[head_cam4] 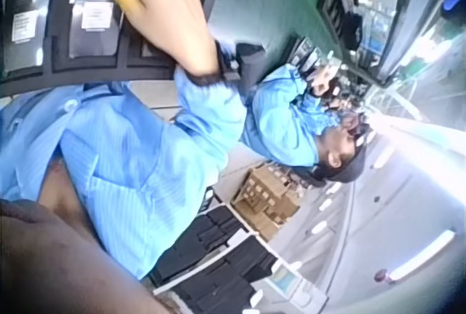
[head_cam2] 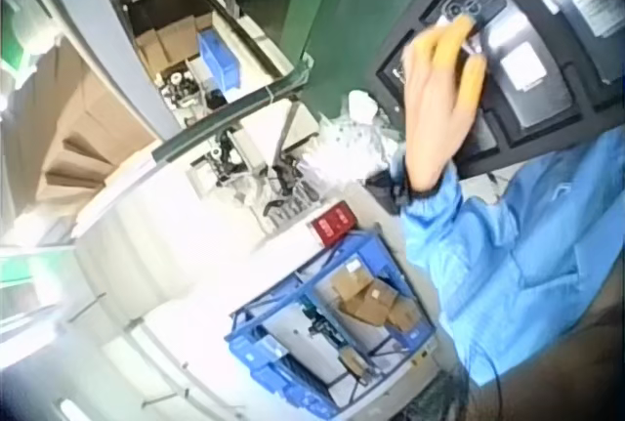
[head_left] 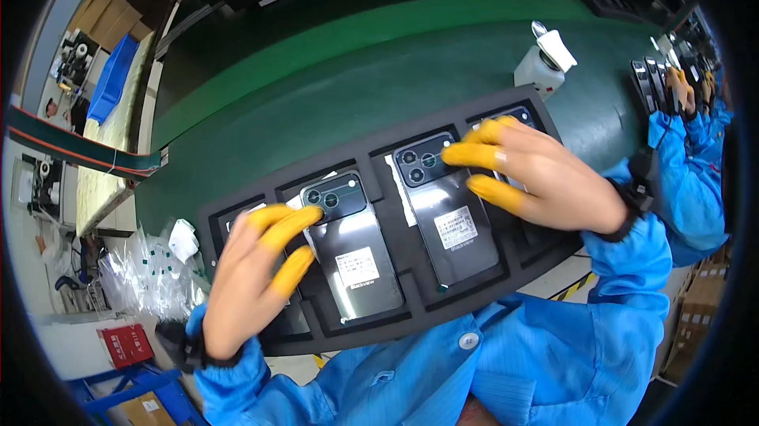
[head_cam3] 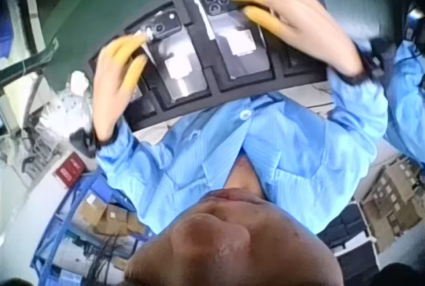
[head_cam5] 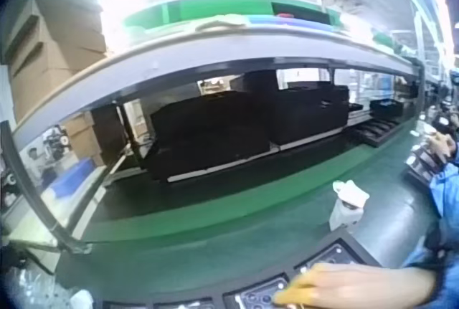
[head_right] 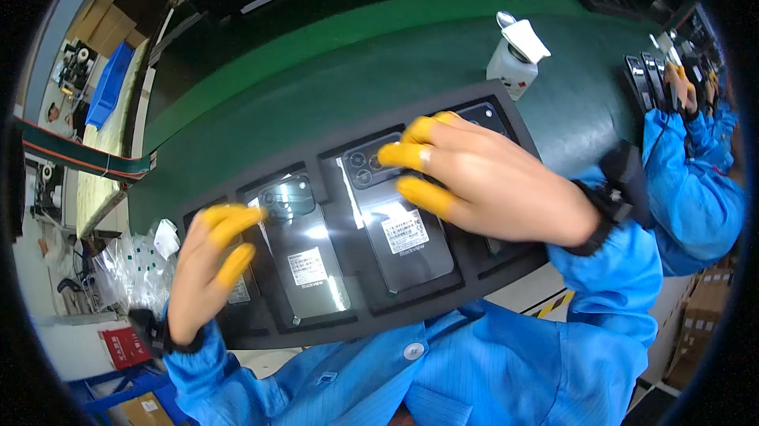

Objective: Cleaning the back panels and camera lenses of mobile phones on an assembly line.

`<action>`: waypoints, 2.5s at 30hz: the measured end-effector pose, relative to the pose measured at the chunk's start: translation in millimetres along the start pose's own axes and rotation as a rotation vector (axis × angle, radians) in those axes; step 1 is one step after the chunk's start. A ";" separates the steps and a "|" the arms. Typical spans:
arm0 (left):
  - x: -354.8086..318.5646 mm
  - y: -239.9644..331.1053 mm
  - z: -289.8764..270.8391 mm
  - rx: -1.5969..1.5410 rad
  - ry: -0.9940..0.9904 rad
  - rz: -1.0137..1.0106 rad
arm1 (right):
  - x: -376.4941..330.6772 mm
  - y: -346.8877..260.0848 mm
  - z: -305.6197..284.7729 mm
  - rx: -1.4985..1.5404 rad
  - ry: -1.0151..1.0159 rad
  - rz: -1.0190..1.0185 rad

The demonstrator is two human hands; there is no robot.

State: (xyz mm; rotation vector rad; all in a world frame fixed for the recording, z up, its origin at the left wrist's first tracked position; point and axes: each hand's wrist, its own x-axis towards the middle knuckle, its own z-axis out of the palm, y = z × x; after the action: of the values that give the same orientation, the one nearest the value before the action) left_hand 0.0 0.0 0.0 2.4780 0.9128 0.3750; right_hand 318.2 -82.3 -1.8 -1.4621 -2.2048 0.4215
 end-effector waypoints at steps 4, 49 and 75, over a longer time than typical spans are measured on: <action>36.0 -1.2 37.0 0.440 0.100 0.141 | 30.9 18.5 47.6 -0.359 0.165 -0.139; -34.0 -46.5 3.1 0.348 0.177 -0.253 | -27.7 76.0 24.9 -0.360 0.294 0.032; 3.9 -107.8 -24.8 -0.106 0.355 -0.088 | 10.5 86.3 -5.1 0.263 0.184 0.026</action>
State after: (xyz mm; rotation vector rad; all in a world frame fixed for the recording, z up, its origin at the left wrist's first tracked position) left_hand -65.0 82.9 -34.1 2.3044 1.1038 0.8294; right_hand 384.9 -39.0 -37.5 -1.3334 -1.9085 0.5403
